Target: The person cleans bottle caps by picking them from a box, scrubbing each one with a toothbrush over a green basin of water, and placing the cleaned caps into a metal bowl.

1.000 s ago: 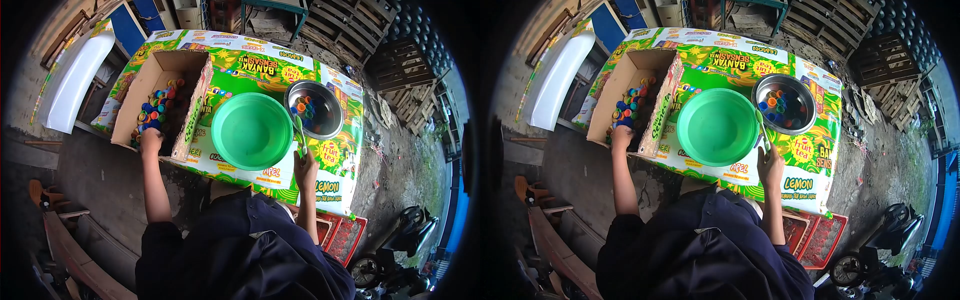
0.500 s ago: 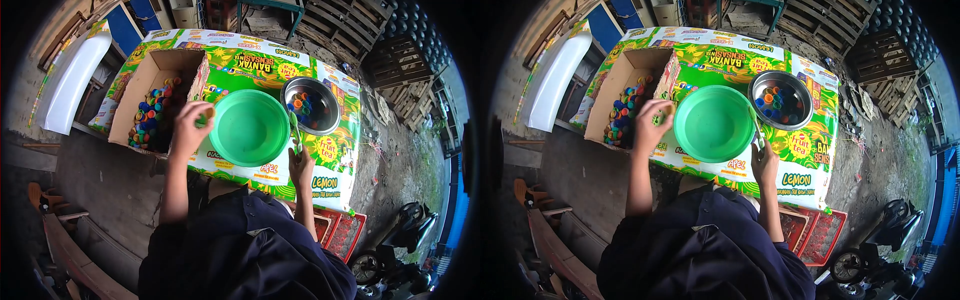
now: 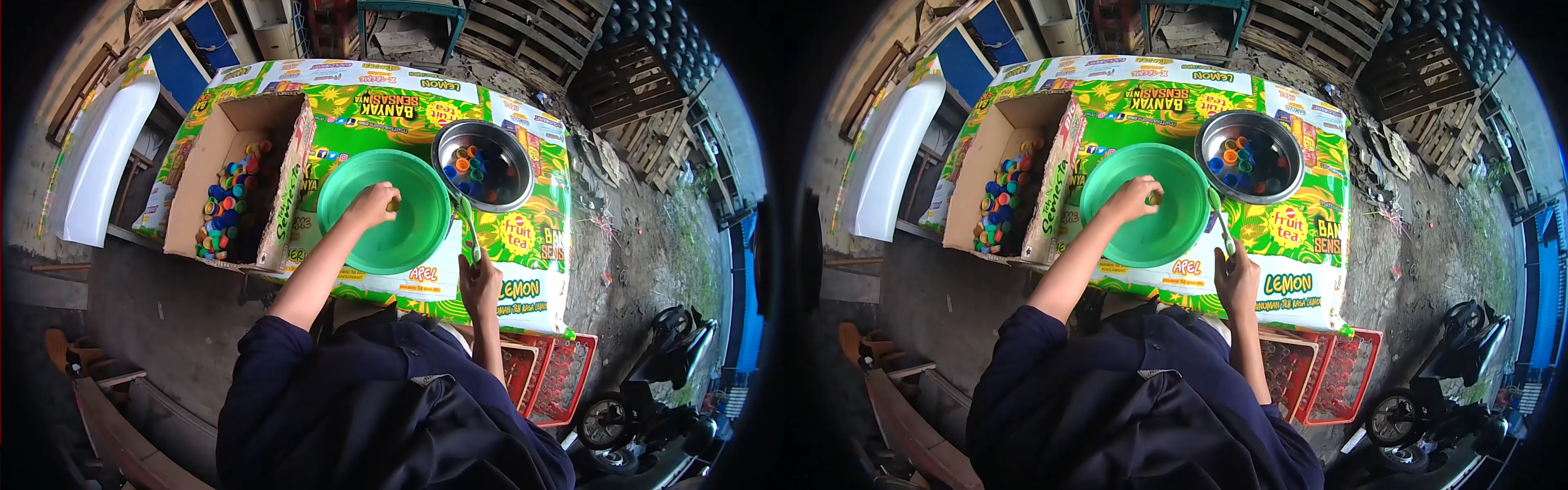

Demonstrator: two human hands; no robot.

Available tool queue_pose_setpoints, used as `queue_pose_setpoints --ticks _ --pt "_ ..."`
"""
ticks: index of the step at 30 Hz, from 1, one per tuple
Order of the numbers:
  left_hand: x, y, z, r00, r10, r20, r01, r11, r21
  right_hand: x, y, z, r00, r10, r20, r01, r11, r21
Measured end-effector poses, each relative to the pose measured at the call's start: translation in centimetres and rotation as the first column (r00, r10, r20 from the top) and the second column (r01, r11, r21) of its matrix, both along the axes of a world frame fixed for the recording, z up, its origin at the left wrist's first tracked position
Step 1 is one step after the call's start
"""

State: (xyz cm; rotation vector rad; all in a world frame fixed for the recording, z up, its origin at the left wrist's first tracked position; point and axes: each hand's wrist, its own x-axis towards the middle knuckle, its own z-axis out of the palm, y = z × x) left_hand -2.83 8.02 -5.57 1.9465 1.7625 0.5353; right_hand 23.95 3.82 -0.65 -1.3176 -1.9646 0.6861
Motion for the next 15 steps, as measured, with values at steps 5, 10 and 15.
queue_pose_setpoints --ticks 5,10,15 --pt "0.2 0.0 -0.8 0.999 0.039 -0.012 -0.039 0.999 0.034 0.1 0.1 0.1 1.0 0.0 -0.002 0.0 1.0 0.006" --pt "0.1 -0.8 1.0 0.982 0.123 0.145 -0.125 0.992 0.008 -0.2 0.4 0.4 0.999 0.038 0.001 -0.038 0.999 -0.013" --pt "0.4 -3.7 2.2 0.793 0.174 0.583 -0.277 0.956 0.092 -1.2 0.4 0.4 0.998 0.019 -0.057 -0.029 0.986 -0.166"
